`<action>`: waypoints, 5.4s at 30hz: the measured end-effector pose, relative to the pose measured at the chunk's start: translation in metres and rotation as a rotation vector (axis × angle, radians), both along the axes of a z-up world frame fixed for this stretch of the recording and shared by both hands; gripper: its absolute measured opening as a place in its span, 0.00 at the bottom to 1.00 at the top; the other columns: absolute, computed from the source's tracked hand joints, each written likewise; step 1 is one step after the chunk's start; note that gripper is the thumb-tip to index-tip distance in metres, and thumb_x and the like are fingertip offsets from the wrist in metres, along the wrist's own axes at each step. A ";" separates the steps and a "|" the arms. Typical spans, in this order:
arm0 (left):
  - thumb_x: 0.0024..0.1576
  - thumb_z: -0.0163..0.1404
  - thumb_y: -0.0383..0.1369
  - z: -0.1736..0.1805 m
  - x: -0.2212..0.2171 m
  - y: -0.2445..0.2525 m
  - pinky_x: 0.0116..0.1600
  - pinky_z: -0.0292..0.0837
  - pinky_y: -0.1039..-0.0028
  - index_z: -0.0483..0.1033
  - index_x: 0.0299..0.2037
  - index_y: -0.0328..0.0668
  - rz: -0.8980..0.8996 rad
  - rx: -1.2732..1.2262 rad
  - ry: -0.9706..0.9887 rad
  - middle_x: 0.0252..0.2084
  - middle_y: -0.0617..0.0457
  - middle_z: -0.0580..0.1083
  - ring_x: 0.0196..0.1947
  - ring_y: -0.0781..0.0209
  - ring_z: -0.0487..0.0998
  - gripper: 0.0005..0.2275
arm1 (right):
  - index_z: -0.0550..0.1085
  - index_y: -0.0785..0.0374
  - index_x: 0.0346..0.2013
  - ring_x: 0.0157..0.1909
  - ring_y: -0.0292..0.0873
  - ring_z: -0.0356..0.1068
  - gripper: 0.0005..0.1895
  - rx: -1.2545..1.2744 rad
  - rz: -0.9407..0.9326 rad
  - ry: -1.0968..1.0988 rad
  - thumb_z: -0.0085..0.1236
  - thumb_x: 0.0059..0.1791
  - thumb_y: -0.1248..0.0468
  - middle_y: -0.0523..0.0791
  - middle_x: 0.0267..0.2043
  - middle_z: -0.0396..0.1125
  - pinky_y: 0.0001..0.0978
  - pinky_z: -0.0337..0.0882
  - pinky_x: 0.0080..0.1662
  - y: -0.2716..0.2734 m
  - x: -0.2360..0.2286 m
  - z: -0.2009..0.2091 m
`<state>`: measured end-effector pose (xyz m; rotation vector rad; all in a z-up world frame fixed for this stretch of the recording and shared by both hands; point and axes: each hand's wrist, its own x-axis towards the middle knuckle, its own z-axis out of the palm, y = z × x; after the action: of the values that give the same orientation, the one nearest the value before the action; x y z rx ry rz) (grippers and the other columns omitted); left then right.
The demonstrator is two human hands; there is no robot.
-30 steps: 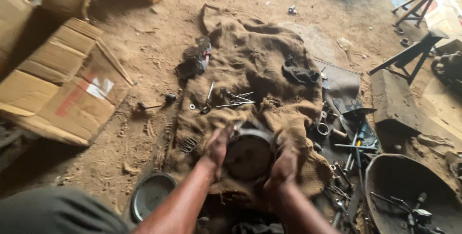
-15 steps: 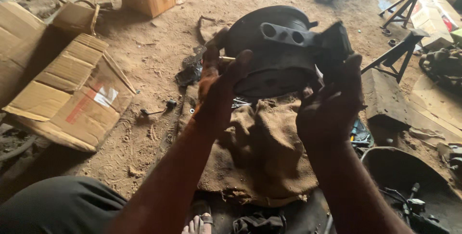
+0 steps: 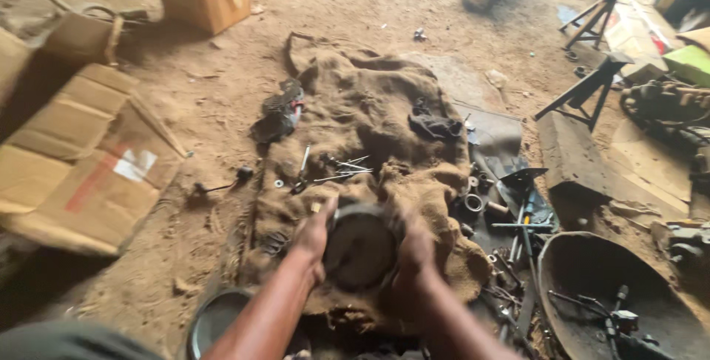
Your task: The person sits on the floor and assembles a mechanical part by hand. They use a metal rod to tap a circular component into place, then attach a cover plate and tighten several bolts to secure the assembly.
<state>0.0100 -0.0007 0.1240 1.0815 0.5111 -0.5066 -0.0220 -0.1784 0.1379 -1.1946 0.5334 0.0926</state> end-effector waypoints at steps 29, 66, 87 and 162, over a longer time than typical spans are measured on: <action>0.45 0.53 0.65 -0.226 0.016 -0.004 0.69 0.67 0.62 0.78 0.59 0.34 -0.009 0.743 0.075 0.62 0.37 0.75 0.63 0.47 0.76 0.42 | 0.75 0.53 0.53 0.55 0.53 0.75 0.29 -1.448 0.256 0.535 0.65 0.42 0.45 0.51 0.52 0.76 0.47 0.72 0.58 -0.192 0.072 -0.140; 0.49 0.32 0.70 -0.097 -0.002 0.019 0.69 0.53 0.34 0.51 0.76 0.56 -0.097 0.390 0.098 0.77 0.47 0.50 0.73 0.40 0.55 0.45 | 0.75 0.49 0.60 0.53 0.51 0.74 0.31 -1.284 0.309 0.198 0.58 0.45 0.42 0.51 0.51 0.74 0.46 0.74 0.56 -0.117 0.036 -0.144; 0.50 0.46 0.71 -0.130 0.004 0.024 0.40 0.74 0.65 0.78 0.32 0.41 -0.182 0.876 0.258 0.33 0.50 0.75 0.36 0.55 0.79 0.35 | 0.64 0.56 0.66 0.48 0.44 0.72 0.32 -0.164 0.184 0.255 0.59 0.49 0.54 0.47 0.54 0.70 0.45 0.70 0.51 -0.029 0.031 -0.073; 0.59 0.52 0.45 0.193 0.061 0.111 0.60 0.73 0.65 0.69 0.65 0.47 -0.798 1.381 -0.566 0.57 0.48 0.77 0.53 0.54 0.80 0.25 | 0.75 0.57 0.40 0.44 0.56 0.75 0.10 -1.363 1.307 -0.063 0.52 0.44 0.62 0.52 0.38 0.74 0.48 0.75 0.46 -0.008 -0.087 -0.121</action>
<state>0.0707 0.1108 0.3169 2.6979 -0.2109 -0.4658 -0.1094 -0.1860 0.0172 -2.7108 -0.4733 0.9037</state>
